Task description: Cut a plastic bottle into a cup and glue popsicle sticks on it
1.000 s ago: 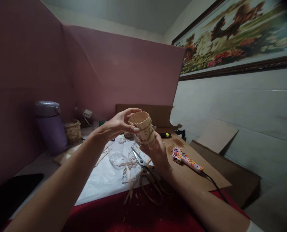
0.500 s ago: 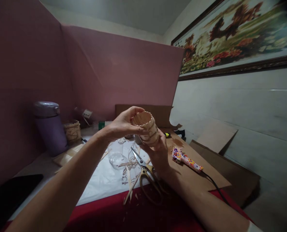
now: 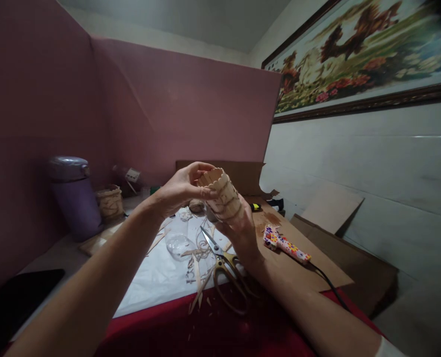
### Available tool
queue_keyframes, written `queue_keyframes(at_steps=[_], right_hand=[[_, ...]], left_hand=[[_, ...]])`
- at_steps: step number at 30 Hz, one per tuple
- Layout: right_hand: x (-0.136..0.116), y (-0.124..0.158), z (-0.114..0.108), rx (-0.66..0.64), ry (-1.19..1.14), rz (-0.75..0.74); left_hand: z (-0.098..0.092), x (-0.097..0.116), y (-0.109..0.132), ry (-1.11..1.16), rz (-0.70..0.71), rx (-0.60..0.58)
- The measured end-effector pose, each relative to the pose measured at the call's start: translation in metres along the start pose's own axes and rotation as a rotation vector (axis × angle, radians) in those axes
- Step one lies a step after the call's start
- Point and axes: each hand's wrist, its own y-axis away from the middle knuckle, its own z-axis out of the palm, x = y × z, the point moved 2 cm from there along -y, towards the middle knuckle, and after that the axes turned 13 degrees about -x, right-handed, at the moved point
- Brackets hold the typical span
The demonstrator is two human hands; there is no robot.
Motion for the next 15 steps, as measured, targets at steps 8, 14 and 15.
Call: queue_keyframes(at_steps=[8, 14, 15], right_hand=[[-0.017, -0.003, 0.001, 0.085, -0.188, -0.07], [-0.022, -0.008, -0.014, 0.105, -0.004, -0.051], [-0.024, -0.008, -0.015, 0.103, 0.058, -0.052]], left_hand=[[-0.02, -0.012, 0.003, 0.084, -0.107, -0.025], [-0.027, -0.018, 0.004, -0.07, -0.142, 0.0], [-0.025, -0.017, 0.004, -0.094, -0.138, -0.041]])
